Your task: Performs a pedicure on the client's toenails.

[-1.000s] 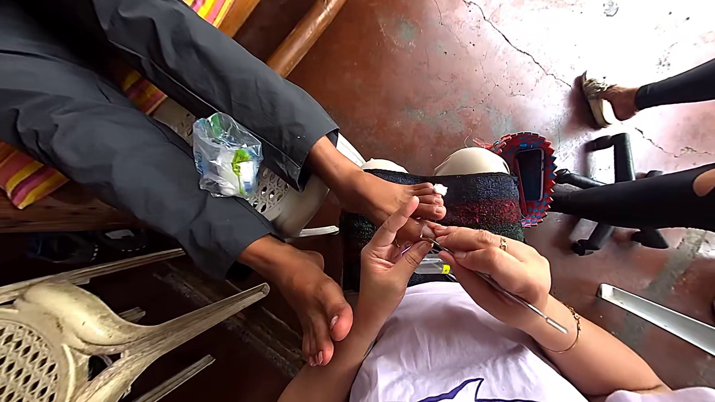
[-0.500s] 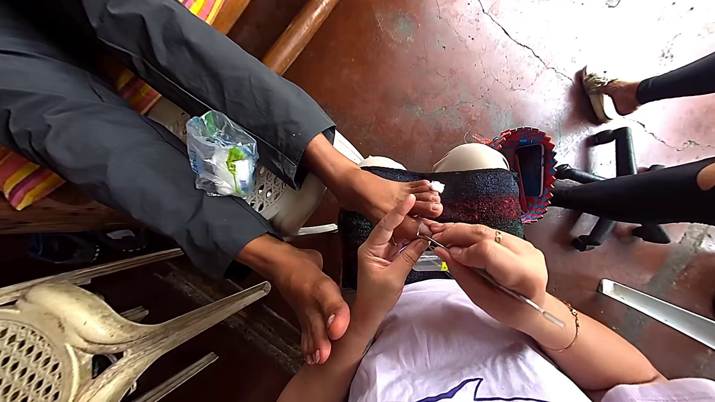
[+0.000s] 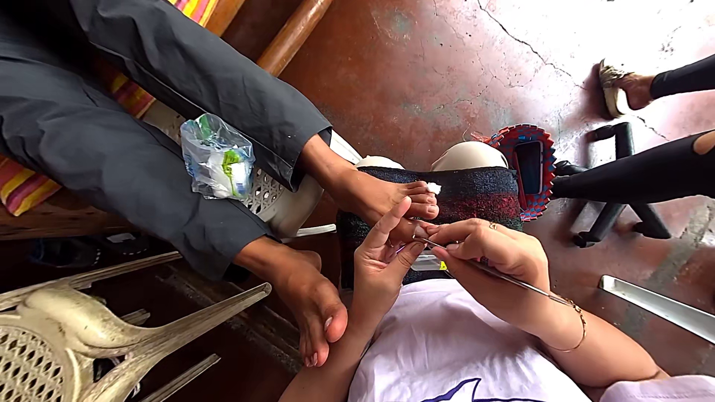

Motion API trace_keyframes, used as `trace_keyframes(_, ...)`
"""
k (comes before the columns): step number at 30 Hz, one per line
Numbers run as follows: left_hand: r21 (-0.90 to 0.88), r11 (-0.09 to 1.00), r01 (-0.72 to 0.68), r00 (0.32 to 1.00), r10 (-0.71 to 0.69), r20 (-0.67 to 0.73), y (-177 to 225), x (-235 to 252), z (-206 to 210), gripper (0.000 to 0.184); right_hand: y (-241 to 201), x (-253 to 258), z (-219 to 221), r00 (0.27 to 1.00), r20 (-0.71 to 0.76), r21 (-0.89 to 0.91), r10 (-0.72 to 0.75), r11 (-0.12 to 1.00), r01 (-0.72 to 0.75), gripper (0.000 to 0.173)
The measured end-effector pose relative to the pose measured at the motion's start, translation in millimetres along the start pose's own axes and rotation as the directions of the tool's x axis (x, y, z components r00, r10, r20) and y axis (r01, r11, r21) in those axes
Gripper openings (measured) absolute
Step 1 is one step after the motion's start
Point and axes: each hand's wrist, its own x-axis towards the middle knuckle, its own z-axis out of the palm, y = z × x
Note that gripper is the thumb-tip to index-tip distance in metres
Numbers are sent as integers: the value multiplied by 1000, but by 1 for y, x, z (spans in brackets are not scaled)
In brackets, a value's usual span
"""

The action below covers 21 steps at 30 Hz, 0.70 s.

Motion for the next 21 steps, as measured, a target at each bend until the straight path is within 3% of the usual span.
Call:
trace_keyframes(12, 14, 1000, -8, 1000, 8, 21, -2, -1, -2, 54, -8, 2, 2, 1000, 23, -132, 12, 991, -9, 14)
trace_keyframes(21, 8, 1000, -8, 1000, 8, 24, -1, -1, -2, 53, -1, 9, -4, 992, 23, 80, 122, 989, -124, 9)
